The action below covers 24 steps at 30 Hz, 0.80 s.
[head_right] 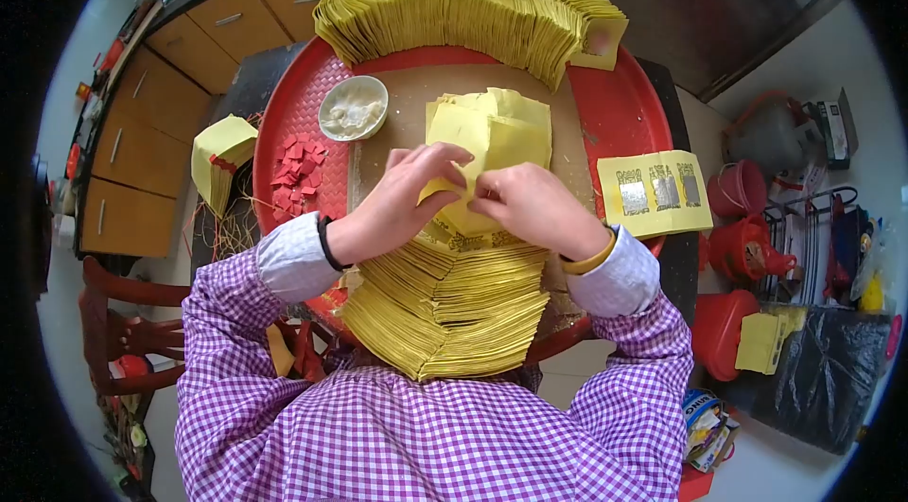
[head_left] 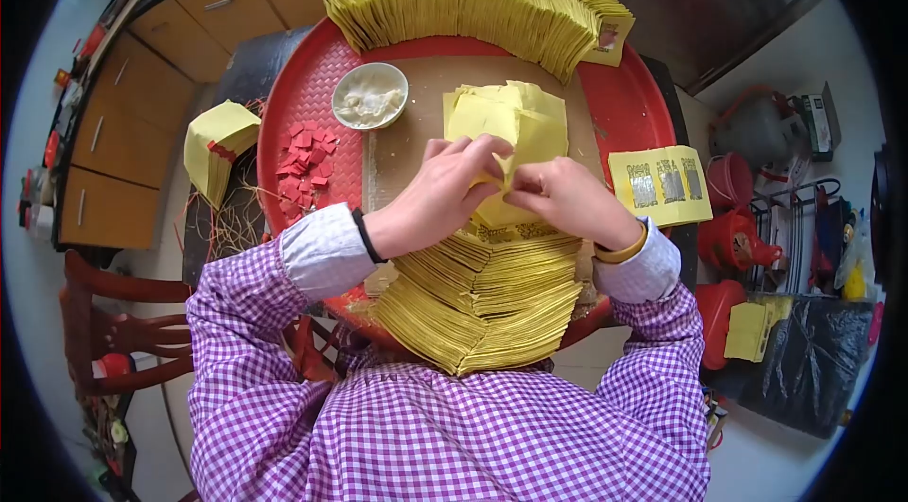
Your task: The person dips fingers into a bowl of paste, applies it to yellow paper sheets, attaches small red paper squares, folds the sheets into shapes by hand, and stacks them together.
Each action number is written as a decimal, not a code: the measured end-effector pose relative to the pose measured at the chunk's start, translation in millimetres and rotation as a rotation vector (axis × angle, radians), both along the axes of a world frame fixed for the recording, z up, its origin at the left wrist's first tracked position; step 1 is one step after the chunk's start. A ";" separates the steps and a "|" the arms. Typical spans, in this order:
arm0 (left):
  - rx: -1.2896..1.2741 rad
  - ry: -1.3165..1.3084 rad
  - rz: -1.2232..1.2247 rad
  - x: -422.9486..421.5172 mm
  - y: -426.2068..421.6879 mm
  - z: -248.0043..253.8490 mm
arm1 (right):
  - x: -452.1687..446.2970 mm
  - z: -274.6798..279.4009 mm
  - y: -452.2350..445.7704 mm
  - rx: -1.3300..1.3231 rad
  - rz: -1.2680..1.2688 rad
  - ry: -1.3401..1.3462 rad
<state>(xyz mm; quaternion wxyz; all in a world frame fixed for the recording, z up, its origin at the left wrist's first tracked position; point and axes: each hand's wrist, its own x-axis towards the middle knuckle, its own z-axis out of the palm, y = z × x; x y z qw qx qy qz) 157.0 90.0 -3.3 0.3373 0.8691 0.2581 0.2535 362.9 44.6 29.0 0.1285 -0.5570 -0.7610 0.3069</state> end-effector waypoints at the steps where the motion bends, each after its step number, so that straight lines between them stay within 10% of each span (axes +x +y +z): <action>1: 0.133 0.033 -0.010 -2.1 -4.4 1.0 | 2.1 2.8 4.7 0.033 0.010 -0.014; 4: 0.532 0.136 -0.036 -11.6 -22.5 3.9 | 20.3 -12.1 27.5 0.048 -0.073 0.041; 7: 0.352 0.215 -0.355 -15.1 -40.3 18.8 | 26.4 -6.5 41.1 0.168 -0.182 -0.144; 9: -0.419 0.426 -0.307 -11.3 -29.3 27.5 | 32.7 -19.2 42.7 0.750 -0.132 -0.082; 24: -0.332 -0.019 0.019 -10.9 18.3 5.6 | -2.9 0.4 3.5 0.121 -0.195 0.120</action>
